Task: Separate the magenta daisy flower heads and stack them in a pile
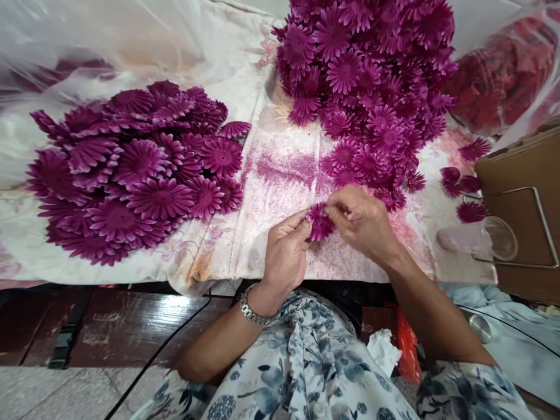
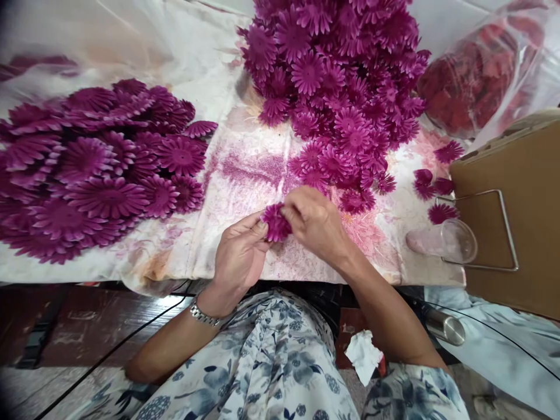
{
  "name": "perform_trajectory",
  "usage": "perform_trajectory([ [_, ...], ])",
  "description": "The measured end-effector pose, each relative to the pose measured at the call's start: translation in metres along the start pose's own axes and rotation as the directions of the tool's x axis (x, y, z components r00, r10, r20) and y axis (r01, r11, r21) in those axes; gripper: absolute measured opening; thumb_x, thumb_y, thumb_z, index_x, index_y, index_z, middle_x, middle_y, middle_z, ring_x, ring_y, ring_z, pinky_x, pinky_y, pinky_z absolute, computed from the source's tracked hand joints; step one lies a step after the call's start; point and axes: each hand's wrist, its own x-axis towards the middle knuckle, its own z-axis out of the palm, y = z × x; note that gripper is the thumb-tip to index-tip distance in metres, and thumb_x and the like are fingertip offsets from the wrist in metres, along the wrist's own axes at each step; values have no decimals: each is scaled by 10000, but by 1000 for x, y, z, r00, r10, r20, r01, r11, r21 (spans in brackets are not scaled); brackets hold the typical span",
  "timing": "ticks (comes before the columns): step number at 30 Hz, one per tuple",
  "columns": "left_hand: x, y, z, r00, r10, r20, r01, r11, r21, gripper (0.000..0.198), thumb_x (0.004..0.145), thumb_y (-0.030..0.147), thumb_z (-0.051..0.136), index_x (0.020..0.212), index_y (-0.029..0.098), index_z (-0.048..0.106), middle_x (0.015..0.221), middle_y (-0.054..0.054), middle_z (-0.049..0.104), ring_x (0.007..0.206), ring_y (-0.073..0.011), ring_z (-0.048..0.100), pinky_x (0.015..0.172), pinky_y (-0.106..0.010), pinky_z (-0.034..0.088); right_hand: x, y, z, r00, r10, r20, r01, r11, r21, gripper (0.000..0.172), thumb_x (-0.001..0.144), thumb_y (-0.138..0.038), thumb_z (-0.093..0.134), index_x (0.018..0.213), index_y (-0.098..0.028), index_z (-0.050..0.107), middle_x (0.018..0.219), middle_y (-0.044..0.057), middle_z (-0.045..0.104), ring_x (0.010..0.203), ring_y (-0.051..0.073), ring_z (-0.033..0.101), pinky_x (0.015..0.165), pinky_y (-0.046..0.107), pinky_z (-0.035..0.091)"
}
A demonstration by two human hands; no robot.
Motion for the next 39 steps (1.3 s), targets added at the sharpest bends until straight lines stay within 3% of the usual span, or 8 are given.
perform_trajectory([
  [6, 0, -1, -1, 1000, 22, 5, -22, 1000, 13, 208, 607, 244, 745, 796, 157, 733, 737, -29, 705, 659, -116, 606, 648, -243, 479, 15, 41, -37, 910, 162, -382, -329, 844, -425, 140, 856, -301, 539, 896, -179, 596, 905, 102, 584, 895, 239, 533, 774, 425, 436],
  [9, 1, 1, 0, 1000, 17, 19, -17, 1000, 25, 169, 633, 249, 727, 770, 150, 728, 705, -24, 688, 631, -99, 577, 625, -225, 462, 9, 25, -31, 968, 116, -224, -180, 940, -291, 228, 828, -328, 590, 1007, -188, 578, 957, 89, 572, 877, 212, 542, 718, 367, 459],
  [13, 1, 2, 0, 1000, -4, 14, 3, 1000, 26, 176, 637, 244, 720, 776, 135, 728, 671, -25, 667, 582, -75, 526, 560, -193, 415, -4, -11, -2, 991, -66, 118, 57, 995, 77, 91, 839, -247, 581, 786, -177, 557, 714, 13, 559, 668, 125, 520, 581, 257, 427],
  [18, 0, 0, -1, 1000, 3, -14, -3, 1000, 23, 204, 586, 243, 752, 761, 139, 733, 633, -17, 660, 559, -83, 533, 557, -212, 418, -3, -5, 4, 996, -77, 48, 75, 996, 46, 121, 847, -168, 551, 727, -179, 543, 649, -7, 565, 609, 107, 512, 542, 242, 392],
  [25, 1, -1, -2, 1000, -3, -28, 4, 1000, 30, 205, 585, 261, 755, 753, 147, 728, 684, -25, 682, 635, -106, 592, 632, -240, 463, 4, 31, -29, 948, 86, -307, -209, 896, -392, 189, 825, -376, 591, 915, -211, 614, 936, 99, 612, 911, 252, 545, 781, 419, 431],
  [29, 1, 1, 0, 1000, 7, -5, -7, 999, 31, 201, 615, 249, 738, 787, 147, 735, 667, -17, 664, 586, -68, 531, 555, -183, 411, -3, 4, -14, 998, -25, -58, 19, 993, -113, 125, 827, -333, 600, 866, -215, 583, 787, 46, 600, 771, 183, 546, 675, 327, 448],
  [32, 0, 1, 0, 1000, -3, -22, 4, 1000, 30, 199, 606, 237, 737, 780, 140, 738, 597, -5, 627, 544, -59, 483, 495, -168, 358, -8, -13, 3, 995, -45, 85, 38, 996, 86, 111, 839, -253, 584, 756, -199, 534, 685, 1, 556, 647, 126, 511, 585, 264, 413],
  [39, 3, -1, 2, 998, 10, -67, -9, 1000, 21, 204, 539, 211, 759, 733, 151, 742, 602, 0, 651, 554, -61, 502, 539, -179, 379, -7, -12, 5, 998, -56, 16, 56, 998, 4, 123, 851, -136, 492, 743, -190, 509, 675, 16, 554, 662, 135, 515, 612, 261, 417],
])
